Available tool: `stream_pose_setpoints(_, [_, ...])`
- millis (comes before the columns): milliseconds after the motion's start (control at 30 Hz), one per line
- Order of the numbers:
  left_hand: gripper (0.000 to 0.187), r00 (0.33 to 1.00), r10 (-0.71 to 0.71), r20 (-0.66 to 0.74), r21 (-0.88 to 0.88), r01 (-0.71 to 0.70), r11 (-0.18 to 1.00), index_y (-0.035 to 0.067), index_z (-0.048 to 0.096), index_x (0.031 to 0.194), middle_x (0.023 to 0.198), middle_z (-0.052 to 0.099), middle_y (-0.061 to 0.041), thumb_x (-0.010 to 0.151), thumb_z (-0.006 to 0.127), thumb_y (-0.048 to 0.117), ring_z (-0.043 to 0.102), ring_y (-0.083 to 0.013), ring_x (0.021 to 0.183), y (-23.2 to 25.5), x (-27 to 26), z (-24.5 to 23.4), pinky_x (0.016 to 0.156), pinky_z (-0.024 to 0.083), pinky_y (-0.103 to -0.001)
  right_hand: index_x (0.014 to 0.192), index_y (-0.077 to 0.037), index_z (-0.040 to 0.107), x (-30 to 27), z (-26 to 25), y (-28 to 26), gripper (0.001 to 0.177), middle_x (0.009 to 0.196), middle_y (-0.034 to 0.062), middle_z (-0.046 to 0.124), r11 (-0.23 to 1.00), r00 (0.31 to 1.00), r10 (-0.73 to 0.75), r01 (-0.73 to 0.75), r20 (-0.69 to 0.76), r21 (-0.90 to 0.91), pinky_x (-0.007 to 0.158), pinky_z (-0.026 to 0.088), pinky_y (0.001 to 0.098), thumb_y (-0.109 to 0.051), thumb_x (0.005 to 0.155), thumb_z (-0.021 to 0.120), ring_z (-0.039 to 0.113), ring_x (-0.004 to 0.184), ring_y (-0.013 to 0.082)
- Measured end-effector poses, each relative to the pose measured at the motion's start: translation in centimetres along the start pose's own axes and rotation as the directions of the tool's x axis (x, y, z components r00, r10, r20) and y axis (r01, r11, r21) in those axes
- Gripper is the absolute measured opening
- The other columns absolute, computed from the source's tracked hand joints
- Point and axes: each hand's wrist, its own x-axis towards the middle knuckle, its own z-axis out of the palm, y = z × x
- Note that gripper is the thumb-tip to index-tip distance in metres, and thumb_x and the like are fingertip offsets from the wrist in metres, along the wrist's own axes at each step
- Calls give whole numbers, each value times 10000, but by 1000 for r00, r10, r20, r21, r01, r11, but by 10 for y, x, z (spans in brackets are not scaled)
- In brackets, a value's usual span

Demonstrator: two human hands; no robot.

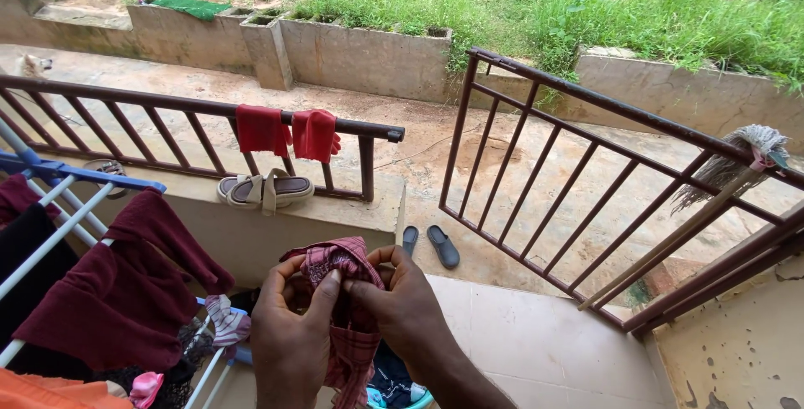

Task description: Hang washed laundry on a drying rack.

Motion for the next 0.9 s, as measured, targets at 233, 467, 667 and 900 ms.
stream_pose_setpoints(233, [334, 992, -115, -53, -45, 113, 993, -41, 697, 1296, 916, 746, -151, 974, 624, 11, 605, -165, 666, -17, 12, -16, 563, 509, -328, 1054, -1, 508, 39, -17, 44, 137, 890, 99, 531, 984, 985, -174, 174, -20, -34, 627, 489, 307, -43, 967, 606, 528, 750, 155])
stream_pose_setpoints(467, [277, 968, -136, -211, -282, 73, 957, -11, 712, 1162, 883, 740, -60, 928, 568, 22, 630, -87, 687, -3, 14, -36, 600, 506, -248, 1081, -52, 522, 33, -2, 30, 226, 995, 116, 695, 941, 990, -14, -34, 139, 338, 844, 593, 358, 15, 867, 549, 710, 883, 178])
stream_pose_setpoints(667, [161, 941, -191, -279, -415, 62, 908, 3, 702, 1017, 858, 730, -43, 959, 579, 88, 652, -92, 702, -5, 12, -52, 648, 532, -242, 1171, -20, 581, 31, 18, 29, 354, 1028, 101, 727, 896, 948, 3, -143, 317, 420, 826, 571, 377, -81, 823, 556, 710, 872, 170])
stream_pose_setpoints(900, [246, 906, -171, -388, -416, -7, 909, 43, 730, 884, 823, 702, -24, 982, 538, 163, 621, -114, 780, -10, 4, -88, 798, 513, -280, 1252, -49, 594, 32, 45, 31, 516, 1004, 89, 773, 989, 935, 125, -89, 333, -122, 731, 513, 324, -220, 810, 796, 703, 845, 156])
